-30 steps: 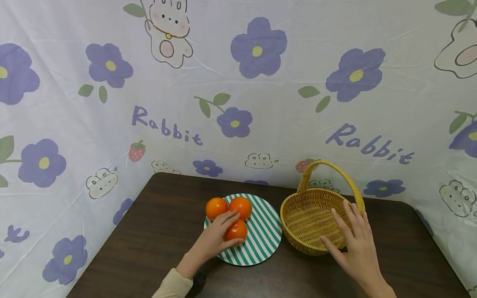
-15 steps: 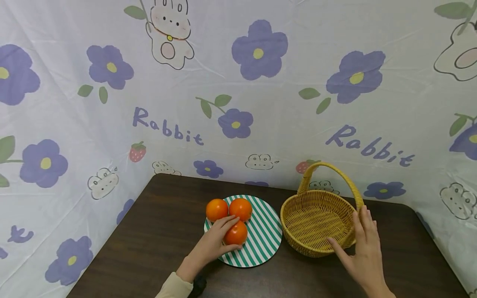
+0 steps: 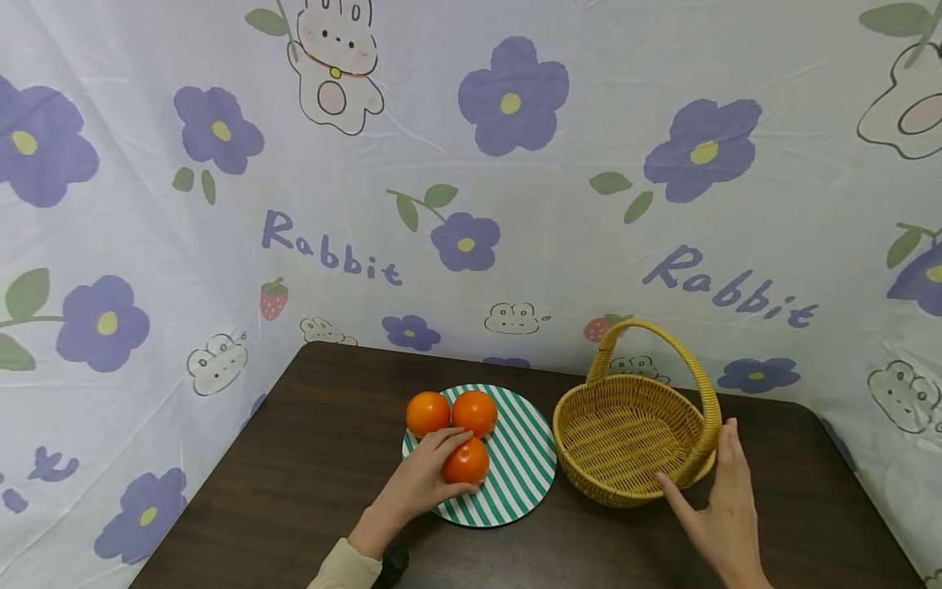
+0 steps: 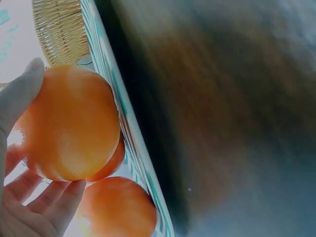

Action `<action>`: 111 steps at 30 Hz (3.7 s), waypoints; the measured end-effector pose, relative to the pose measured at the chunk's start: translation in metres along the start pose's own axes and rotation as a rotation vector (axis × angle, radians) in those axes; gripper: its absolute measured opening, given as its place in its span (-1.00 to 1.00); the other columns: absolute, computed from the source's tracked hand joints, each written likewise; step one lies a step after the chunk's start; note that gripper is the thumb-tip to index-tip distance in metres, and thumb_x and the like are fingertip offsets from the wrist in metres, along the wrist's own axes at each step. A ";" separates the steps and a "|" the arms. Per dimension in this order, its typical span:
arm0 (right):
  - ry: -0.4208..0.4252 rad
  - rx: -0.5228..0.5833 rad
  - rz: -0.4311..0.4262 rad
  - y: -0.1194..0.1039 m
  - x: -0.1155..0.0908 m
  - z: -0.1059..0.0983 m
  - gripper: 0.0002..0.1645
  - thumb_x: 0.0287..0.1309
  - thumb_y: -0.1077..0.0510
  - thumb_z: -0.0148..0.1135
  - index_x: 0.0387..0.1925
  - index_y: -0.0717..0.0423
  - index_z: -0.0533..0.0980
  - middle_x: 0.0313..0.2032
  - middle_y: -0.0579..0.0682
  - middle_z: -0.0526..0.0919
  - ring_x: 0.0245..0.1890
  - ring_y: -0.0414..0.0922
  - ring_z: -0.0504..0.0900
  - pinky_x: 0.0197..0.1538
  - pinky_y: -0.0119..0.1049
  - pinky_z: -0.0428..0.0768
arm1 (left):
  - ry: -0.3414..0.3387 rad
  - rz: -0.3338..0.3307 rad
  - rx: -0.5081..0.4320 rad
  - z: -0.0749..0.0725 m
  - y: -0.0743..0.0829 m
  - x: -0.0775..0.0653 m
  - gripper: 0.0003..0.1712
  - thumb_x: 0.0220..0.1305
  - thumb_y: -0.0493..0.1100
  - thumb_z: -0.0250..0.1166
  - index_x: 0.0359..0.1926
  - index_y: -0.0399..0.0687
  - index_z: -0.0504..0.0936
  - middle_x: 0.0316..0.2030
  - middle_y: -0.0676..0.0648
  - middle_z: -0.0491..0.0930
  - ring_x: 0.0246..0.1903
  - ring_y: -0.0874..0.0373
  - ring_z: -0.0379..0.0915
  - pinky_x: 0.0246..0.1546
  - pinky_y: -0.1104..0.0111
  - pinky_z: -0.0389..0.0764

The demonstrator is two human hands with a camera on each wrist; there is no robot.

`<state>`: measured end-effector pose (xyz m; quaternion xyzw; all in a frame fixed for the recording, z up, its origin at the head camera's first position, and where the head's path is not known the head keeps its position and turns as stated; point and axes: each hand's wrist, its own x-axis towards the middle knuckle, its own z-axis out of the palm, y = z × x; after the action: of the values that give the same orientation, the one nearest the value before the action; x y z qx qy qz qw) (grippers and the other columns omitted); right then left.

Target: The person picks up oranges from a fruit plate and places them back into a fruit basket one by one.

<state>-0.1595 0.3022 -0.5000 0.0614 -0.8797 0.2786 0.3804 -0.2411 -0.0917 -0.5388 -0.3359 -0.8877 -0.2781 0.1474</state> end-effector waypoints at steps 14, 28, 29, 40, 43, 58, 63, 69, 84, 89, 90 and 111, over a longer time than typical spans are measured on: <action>-0.193 -0.029 0.352 0.007 -0.012 0.012 0.33 -0.03 -0.05 0.39 0.44 -0.03 -0.39 0.37 0.36 -0.06 0.29 0.35 0.07 -0.03 0.42 0.24 | 0.023 -0.032 -0.029 0.000 0.009 0.004 -0.15 -0.12 0.20 0.44 0.21 0.02 0.42 0.14 0.01 0.42 0.10 0.11 0.34 0.07 0.17 0.49; -0.358 -0.008 0.399 0.021 -0.016 0.018 0.08 0.11 -0.20 0.22 0.45 0.03 -0.16 0.41 0.29 -0.27 0.38 0.31 -0.22 -0.01 0.51 0.09 | 0.032 -0.030 -0.075 0.003 0.017 0.008 -0.16 -0.08 0.30 0.36 0.22 0.09 0.40 0.15 0.05 0.41 0.10 0.14 0.37 0.02 0.20 0.53; -0.360 0.001 0.391 0.022 -0.016 0.018 0.07 0.11 -0.19 0.22 0.45 0.02 -0.15 0.42 0.27 -0.29 0.38 0.30 -0.24 0.00 0.51 0.08 | 0.030 -0.034 -0.077 0.003 0.018 0.009 -0.16 -0.07 0.32 0.34 0.23 0.11 0.40 0.15 0.06 0.40 0.10 0.14 0.37 0.02 0.20 0.53; -0.364 0.035 0.322 0.027 -0.018 0.019 0.04 0.17 -0.13 0.18 0.45 0.02 -0.19 0.44 0.11 -0.39 0.38 0.29 -0.38 0.09 0.51 -0.09 | 0.044 -0.010 -0.101 0.004 0.028 0.017 -0.16 -0.07 0.29 0.36 0.24 0.10 0.39 0.16 0.05 0.41 0.11 0.12 0.37 0.01 0.15 0.53; -0.403 0.029 0.345 0.028 -0.018 0.019 0.07 0.19 -0.16 0.15 0.45 -0.03 -0.29 0.43 0.06 -0.45 0.38 0.27 -0.43 0.09 0.52 -0.09 | 0.046 -0.013 -0.109 0.005 0.030 0.021 -0.16 -0.10 0.29 0.37 0.23 0.13 0.40 0.16 0.06 0.41 0.11 0.14 0.38 0.01 0.17 0.53; -0.483 -0.009 0.361 0.032 -0.018 0.020 0.05 0.25 -0.24 0.00 0.43 0.01 -0.39 0.41 0.00 -0.56 0.38 0.22 -0.49 0.08 0.50 -0.05 | 0.055 0.027 -0.122 0.011 0.043 0.040 -0.16 -0.05 0.34 0.30 0.25 0.16 0.36 0.17 0.05 0.40 0.11 0.15 0.38 -0.03 0.26 0.56; -0.492 -0.002 0.367 0.032 -0.019 0.020 0.05 0.26 -0.22 -0.01 0.43 0.07 -0.38 0.41 0.01 -0.58 0.37 0.23 -0.50 0.09 0.50 -0.07 | 0.050 0.020 -0.132 0.014 0.046 0.045 -0.16 -0.05 0.35 0.30 0.25 0.19 0.35 0.18 0.05 0.39 0.12 0.15 0.37 -0.02 0.25 0.55; -0.494 0.005 0.364 0.030 -0.019 0.019 0.04 0.27 -0.20 0.00 0.43 0.07 -0.39 0.40 0.03 -0.58 0.37 0.24 -0.50 0.11 0.48 -0.07 | 0.050 0.003 -0.150 0.016 0.051 0.052 -0.18 -0.06 0.34 0.32 0.24 0.22 0.36 0.17 0.10 0.40 0.11 0.18 0.38 -0.02 0.26 0.55; -0.484 0.014 0.358 0.029 -0.018 0.018 0.04 0.27 -0.18 0.03 0.43 -0.01 -0.40 0.41 0.00 -0.56 0.37 0.20 -0.52 0.13 0.48 -0.09 | 0.059 0.021 -0.164 0.018 0.064 0.071 -0.16 -0.05 0.36 0.29 0.26 0.24 0.34 0.19 0.10 0.39 0.11 0.20 0.37 -0.02 0.32 0.54; -0.482 0.018 0.358 0.030 -0.019 0.019 0.02 0.27 -0.17 0.02 0.44 -0.04 -0.39 0.41 -0.02 -0.56 0.37 0.22 -0.51 0.13 0.48 -0.11 | 0.052 0.020 -0.169 0.020 0.066 0.076 -0.15 -0.06 0.38 0.28 0.27 0.26 0.33 0.22 0.08 0.37 0.14 0.19 0.36 -0.02 0.31 0.54; -0.479 0.019 0.354 0.030 -0.019 0.019 0.02 0.27 -0.17 0.03 0.44 -0.04 -0.39 0.41 -0.02 -0.55 0.37 0.22 -0.51 0.13 0.48 -0.11 | 0.052 0.026 -0.168 0.020 0.067 0.077 -0.14 -0.06 0.38 0.28 0.27 0.23 0.33 0.22 0.06 0.37 0.14 0.18 0.36 -0.01 0.31 0.54; -0.447 0.028 0.325 0.030 -0.019 0.019 0.03 0.26 -0.12 0.07 0.43 -0.17 -0.40 0.43 -0.03 -0.51 0.38 0.18 -0.54 0.13 0.49 -0.14 | 0.005 0.032 -0.218 0.032 0.077 0.101 -0.16 -0.02 0.35 0.27 0.27 0.16 0.34 0.23 0.09 0.33 0.09 0.21 0.39 0.00 0.34 0.53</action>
<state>-0.1674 0.3156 -0.5374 -0.0152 -0.9362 0.3277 0.1263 -0.2649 0.0270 -0.4882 -0.3635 -0.8464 -0.3714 0.1165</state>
